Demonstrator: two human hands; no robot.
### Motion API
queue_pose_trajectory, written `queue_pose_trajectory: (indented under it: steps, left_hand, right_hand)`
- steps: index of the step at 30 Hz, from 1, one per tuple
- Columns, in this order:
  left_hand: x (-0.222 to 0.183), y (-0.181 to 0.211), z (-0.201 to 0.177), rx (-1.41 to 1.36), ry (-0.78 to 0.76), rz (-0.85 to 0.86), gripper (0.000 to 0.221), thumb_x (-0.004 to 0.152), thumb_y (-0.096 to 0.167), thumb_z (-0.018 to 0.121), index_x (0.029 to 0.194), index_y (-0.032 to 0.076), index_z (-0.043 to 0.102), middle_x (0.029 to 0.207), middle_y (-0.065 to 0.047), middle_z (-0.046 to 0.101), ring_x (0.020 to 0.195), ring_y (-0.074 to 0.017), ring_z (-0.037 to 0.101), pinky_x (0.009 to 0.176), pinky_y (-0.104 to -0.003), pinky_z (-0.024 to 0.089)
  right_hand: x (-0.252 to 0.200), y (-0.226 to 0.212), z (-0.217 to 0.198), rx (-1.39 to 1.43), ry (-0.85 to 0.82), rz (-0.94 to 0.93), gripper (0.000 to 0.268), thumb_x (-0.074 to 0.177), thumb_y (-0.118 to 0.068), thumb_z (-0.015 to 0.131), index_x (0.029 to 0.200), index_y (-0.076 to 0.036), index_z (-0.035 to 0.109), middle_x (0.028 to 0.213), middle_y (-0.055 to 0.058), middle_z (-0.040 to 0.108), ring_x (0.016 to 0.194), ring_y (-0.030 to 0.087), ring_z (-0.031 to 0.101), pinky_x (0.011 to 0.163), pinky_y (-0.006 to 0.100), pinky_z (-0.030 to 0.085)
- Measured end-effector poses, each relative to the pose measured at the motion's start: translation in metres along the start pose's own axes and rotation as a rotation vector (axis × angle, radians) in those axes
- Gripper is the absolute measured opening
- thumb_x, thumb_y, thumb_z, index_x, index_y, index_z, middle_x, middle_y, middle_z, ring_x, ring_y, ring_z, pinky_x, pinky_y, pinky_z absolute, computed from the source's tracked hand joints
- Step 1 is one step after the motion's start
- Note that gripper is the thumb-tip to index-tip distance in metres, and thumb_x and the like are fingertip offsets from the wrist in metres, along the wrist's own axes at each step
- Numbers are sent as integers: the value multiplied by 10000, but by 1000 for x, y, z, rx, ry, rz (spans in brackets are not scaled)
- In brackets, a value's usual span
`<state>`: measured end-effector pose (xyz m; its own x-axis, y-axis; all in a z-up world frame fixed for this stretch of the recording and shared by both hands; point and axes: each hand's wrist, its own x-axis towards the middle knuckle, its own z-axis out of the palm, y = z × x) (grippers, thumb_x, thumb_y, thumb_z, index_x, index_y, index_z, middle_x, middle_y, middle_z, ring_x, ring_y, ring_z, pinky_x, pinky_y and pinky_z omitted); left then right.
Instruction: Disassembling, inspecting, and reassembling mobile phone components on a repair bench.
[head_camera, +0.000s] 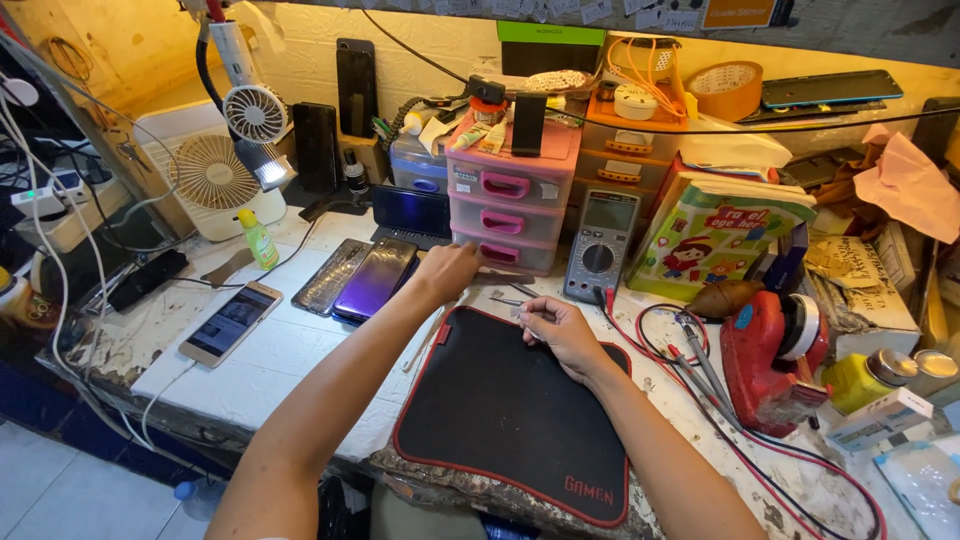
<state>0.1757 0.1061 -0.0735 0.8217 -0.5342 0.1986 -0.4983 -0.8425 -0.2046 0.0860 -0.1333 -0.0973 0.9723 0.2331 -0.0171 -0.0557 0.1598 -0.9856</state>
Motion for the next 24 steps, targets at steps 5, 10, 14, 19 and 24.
queue_pose_trajectory:
  steps: [5, 10, 14, 19, 24]
  left_hand:
    - [-3, -5, 11, 110, 182, -189, 158, 861, 78, 641, 1013, 111, 672, 913, -66, 695, 746, -307, 751, 591, -434, 605]
    - [-13, 37, -20, -715, 302, -228, 218, 911, 110, 630, 1117, 47, 661, 942, -180, 759, 803, -408, 748, 655, -508, 579]
    - [-23, 90, -50, -950, 397, -133, 196, 888, 74, 703, 1084, 79, 714, 887, -159, 767, 768, -335, 751, 626, -397, 593]
    - [-27, 133, -71, -808, 499, 142, 168, 927, 82, 713, 1091, 47, 720, 991, -166, 737, 852, -353, 732, 675, -370, 605]
    - [-23, 142, -70, -505, 529, 275, 102, 919, 139, 745, 1002, 84, 768, 1050, -134, 704, 932, -297, 677, 749, -354, 593]
  right_hand:
    - [1, 0, -3, 51, 23, 21, 140, 922, -10, 722, 1057, 29, 708, 809, 126, 695, 660, 161, 704, 608, 241, 588]
    - [10, 18, -14, 368, -46, 84, 126, 941, -58, 684, 1053, -3, 666, 870, 132, 682, 707, 164, 644, 641, 260, 536]
    - [5, 3, -15, 658, -76, 125, 195, 951, -221, 622, 1008, -35, 644, 828, 79, 612, 687, 168, 599, 588, 252, 452]
    - [11, 19, -20, 770, 104, 240, 414, 978, -487, 566, 848, -101, 641, 687, 64, 608, 513, 116, 442, 432, 196, 268]
    - [3, 8, -19, 819, 160, 223, 330, 1000, -427, 497, 851, -142, 570, 637, -59, 537, 436, -10, 436, 424, 81, 270]
